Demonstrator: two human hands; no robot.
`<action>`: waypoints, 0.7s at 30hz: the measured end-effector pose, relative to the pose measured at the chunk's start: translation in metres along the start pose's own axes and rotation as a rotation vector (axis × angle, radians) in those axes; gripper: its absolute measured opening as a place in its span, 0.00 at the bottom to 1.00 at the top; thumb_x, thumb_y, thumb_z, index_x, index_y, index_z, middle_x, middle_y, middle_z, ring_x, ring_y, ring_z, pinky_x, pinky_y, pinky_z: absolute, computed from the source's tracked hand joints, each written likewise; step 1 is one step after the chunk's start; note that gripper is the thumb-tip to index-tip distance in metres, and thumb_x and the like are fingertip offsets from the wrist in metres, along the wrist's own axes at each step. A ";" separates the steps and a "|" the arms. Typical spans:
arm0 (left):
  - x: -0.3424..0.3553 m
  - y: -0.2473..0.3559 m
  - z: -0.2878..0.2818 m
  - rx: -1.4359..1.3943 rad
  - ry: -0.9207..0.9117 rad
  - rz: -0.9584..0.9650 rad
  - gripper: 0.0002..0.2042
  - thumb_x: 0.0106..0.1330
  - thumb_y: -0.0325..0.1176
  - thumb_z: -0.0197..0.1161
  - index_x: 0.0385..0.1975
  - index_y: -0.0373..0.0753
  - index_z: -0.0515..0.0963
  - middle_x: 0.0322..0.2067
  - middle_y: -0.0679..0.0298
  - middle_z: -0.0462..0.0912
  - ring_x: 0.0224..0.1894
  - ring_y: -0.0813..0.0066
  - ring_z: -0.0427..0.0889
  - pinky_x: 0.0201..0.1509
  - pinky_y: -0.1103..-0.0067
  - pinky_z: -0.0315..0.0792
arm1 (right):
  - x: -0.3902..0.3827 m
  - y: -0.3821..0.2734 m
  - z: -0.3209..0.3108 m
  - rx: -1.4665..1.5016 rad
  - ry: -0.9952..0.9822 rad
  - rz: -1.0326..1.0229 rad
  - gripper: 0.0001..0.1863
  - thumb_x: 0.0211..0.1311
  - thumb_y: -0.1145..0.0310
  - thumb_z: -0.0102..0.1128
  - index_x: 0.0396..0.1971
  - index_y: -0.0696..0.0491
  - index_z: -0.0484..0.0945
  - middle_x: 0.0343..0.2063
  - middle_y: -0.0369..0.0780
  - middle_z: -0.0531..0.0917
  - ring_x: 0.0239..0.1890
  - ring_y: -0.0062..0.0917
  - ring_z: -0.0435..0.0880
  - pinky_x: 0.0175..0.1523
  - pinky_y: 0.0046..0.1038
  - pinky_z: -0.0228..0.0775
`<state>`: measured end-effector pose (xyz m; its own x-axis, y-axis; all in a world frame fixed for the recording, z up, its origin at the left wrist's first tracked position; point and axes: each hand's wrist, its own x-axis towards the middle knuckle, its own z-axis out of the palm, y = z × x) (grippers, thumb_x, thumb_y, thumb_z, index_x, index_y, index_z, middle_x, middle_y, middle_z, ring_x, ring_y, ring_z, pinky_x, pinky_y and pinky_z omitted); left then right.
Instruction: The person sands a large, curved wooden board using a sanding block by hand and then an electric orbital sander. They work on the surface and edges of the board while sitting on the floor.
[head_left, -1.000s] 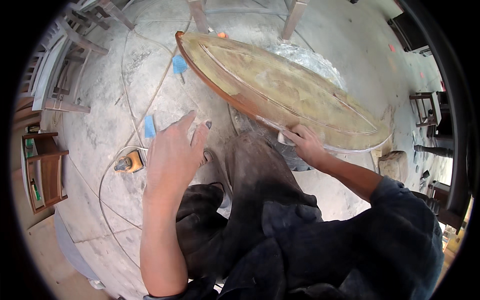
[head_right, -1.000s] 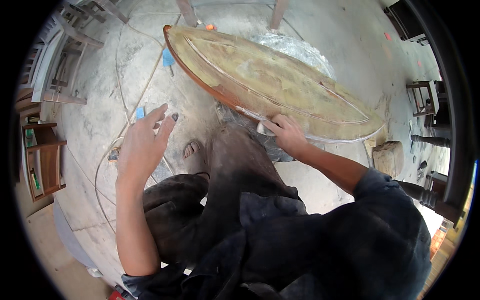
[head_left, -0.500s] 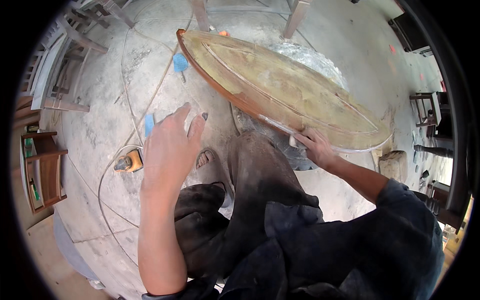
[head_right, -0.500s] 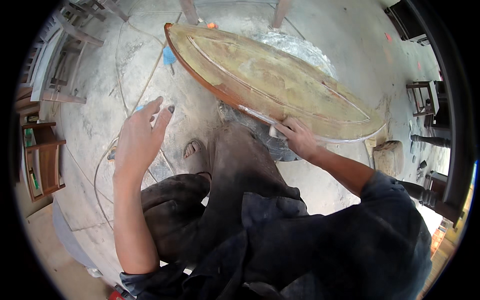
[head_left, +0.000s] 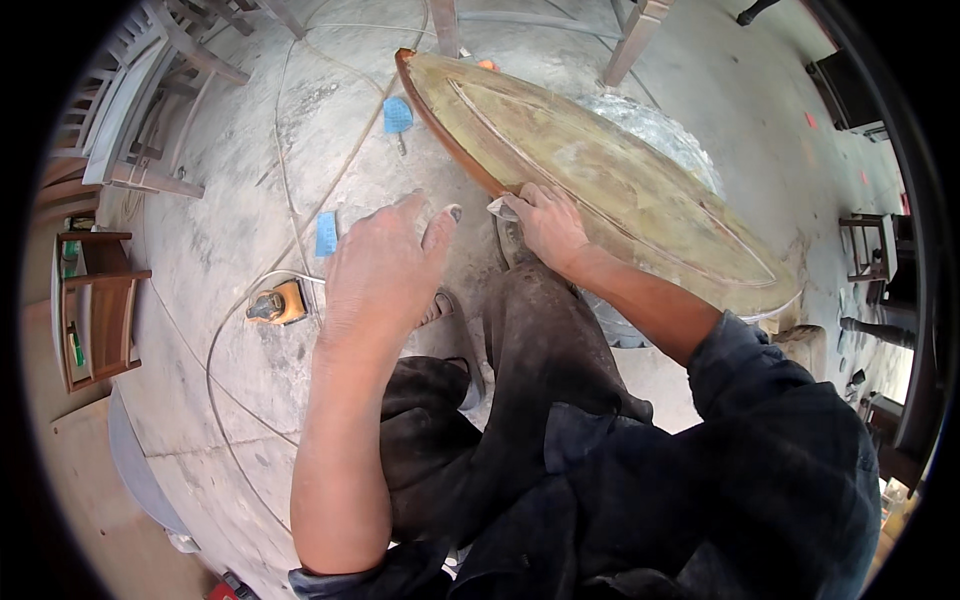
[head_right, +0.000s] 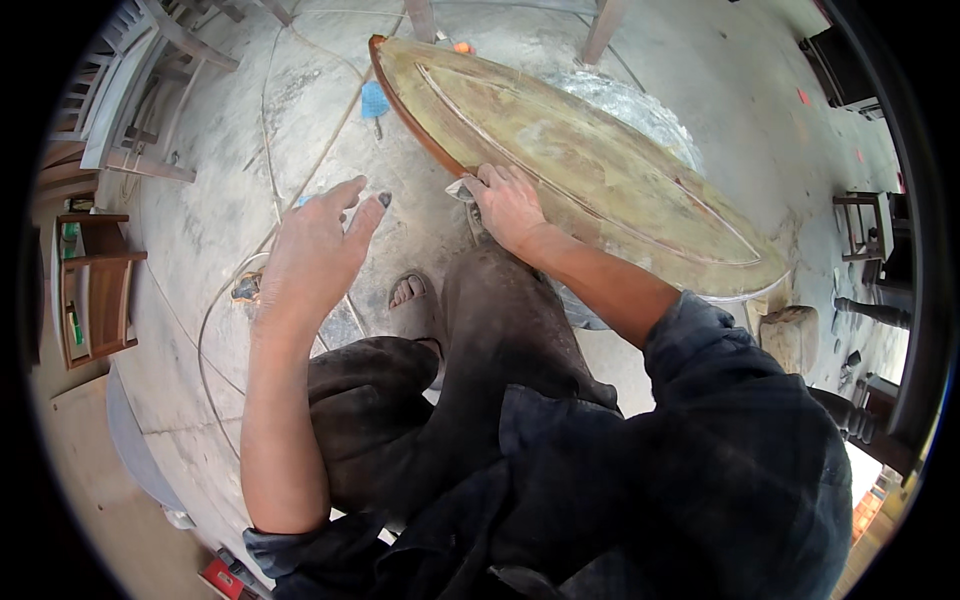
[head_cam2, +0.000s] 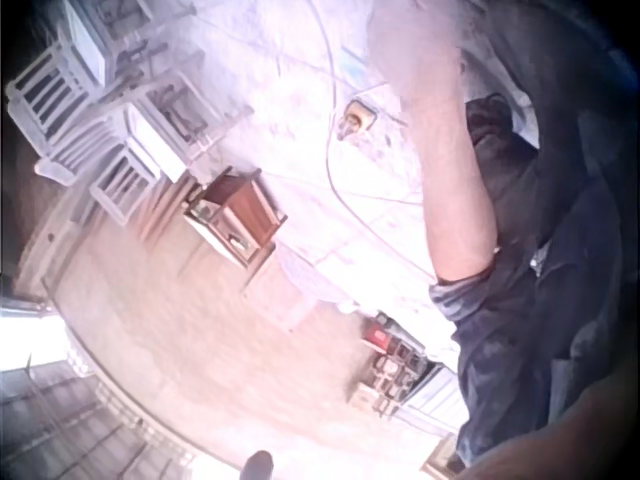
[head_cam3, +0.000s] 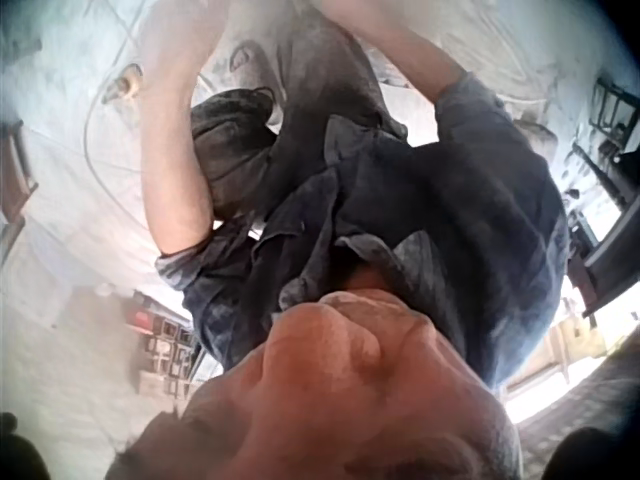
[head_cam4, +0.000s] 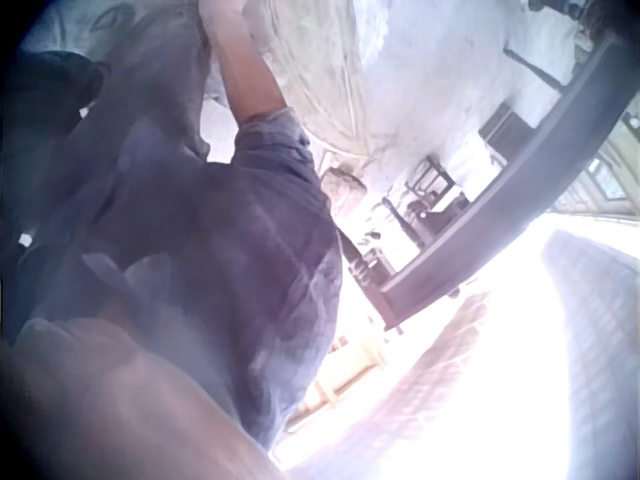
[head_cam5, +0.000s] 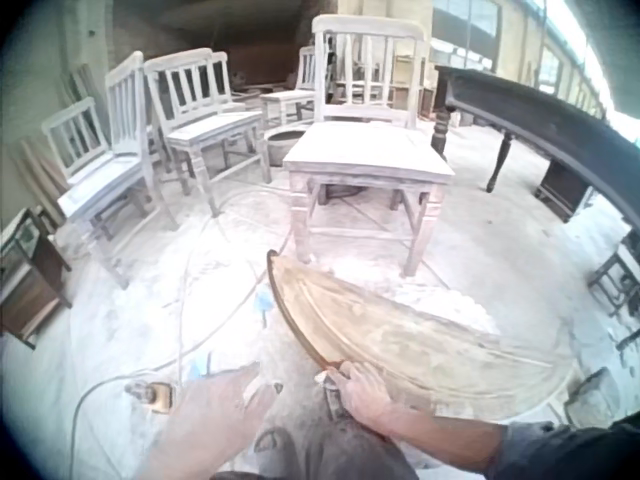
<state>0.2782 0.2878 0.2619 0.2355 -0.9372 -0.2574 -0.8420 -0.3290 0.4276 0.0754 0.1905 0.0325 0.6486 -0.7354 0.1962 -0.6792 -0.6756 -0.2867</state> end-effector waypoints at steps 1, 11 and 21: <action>-0.003 -0.003 0.001 0.004 0.000 0.017 0.24 0.73 0.46 0.59 0.58 0.32 0.79 0.51 0.40 0.83 0.54 0.44 0.83 0.60 0.62 0.75 | -0.016 0.001 -0.003 0.000 -0.012 0.010 0.21 0.61 0.75 0.55 0.54 0.51 0.82 0.42 0.40 0.80 0.50 0.37 0.80 0.58 0.38 0.70; -0.005 -0.009 -0.005 -0.017 0.066 -0.009 0.24 0.73 0.47 0.59 0.57 0.32 0.80 0.51 0.40 0.83 0.54 0.43 0.83 0.60 0.61 0.74 | -0.009 -0.007 -0.002 0.023 -0.049 0.066 0.25 0.56 0.79 0.57 0.56 0.50 0.81 0.42 0.41 0.79 0.51 0.38 0.80 0.61 0.40 0.69; 0.007 -0.008 0.000 0.024 0.039 0.015 0.24 0.73 0.46 0.59 0.56 0.31 0.80 0.51 0.39 0.83 0.57 0.42 0.81 0.63 0.61 0.73 | -0.003 -0.004 -0.005 0.050 0.014 0.010 0.27 0.53 0.80 0.59 0.56 0.50 0.80 0.43 0.40 0.78 0.53 0.38 0.79 0.60 0.39 0.70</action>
<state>0.2865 0.2840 0.2568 0.2411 -0.9460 -0.2168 -0.8569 -0.3123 0.4102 0.0743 0.1950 0.0372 0.6369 -0.7427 0.2066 -0.6673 -0.6654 -0.3347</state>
